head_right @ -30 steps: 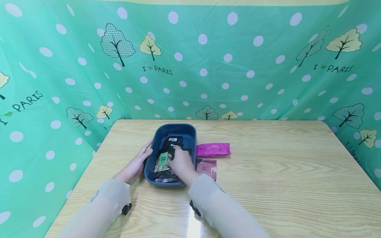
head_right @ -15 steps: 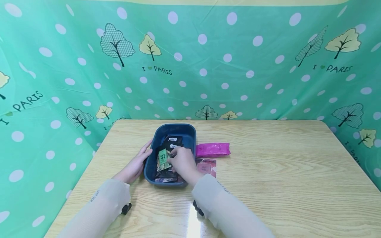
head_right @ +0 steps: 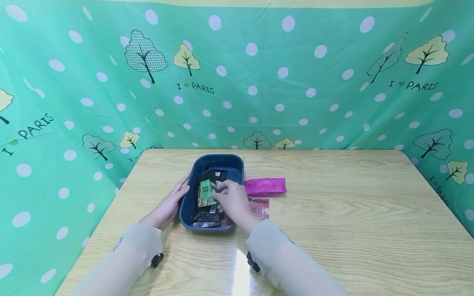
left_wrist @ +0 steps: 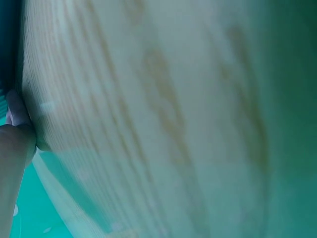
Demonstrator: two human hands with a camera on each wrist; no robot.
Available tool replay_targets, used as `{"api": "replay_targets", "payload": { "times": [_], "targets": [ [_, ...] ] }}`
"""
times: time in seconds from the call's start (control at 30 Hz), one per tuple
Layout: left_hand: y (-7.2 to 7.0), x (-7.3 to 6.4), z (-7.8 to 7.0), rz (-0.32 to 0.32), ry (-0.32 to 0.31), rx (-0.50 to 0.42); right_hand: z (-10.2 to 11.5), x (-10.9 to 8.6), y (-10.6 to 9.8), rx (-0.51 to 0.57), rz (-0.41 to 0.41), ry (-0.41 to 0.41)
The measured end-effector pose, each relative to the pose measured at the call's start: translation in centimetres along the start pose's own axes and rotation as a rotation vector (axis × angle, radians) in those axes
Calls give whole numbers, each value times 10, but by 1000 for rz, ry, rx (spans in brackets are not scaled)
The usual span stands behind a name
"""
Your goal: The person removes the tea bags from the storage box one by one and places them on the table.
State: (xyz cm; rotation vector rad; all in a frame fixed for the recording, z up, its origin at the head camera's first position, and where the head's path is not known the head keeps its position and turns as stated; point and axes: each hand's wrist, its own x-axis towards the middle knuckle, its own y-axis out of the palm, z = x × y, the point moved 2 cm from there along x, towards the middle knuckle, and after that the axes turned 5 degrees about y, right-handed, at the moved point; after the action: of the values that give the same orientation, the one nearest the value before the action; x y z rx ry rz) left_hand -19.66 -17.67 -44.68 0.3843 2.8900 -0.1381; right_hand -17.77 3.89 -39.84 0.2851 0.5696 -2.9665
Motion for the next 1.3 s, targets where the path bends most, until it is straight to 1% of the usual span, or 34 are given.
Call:
{"api": "replay_targets", "payload": {
  "times": [0.2,0.33,0.47,0.73,0.9,1.07,1.3],
  "targets": [
    [1,0,0,3,8,12,-5,-2,-7,119,-27,10],
    [0,0,1,7,14,16,-9,-3,-11,212,-38,36],
    [-1,0,2,11,19,9,-12,-3,-16,284,-51,60],
    [-1,1,2,1,4,1,-16,-7,-26,340,-63,92],
    [-1,2,2,9,7,-2,-18,-9,-33,367,-67,107],
    [-2,2,2,10,4,7,-20,-11,-40,376,-67,136],
    [-1,2,1,13,8,13,-27,-16,-56,370,-56,147]
  ]
}}
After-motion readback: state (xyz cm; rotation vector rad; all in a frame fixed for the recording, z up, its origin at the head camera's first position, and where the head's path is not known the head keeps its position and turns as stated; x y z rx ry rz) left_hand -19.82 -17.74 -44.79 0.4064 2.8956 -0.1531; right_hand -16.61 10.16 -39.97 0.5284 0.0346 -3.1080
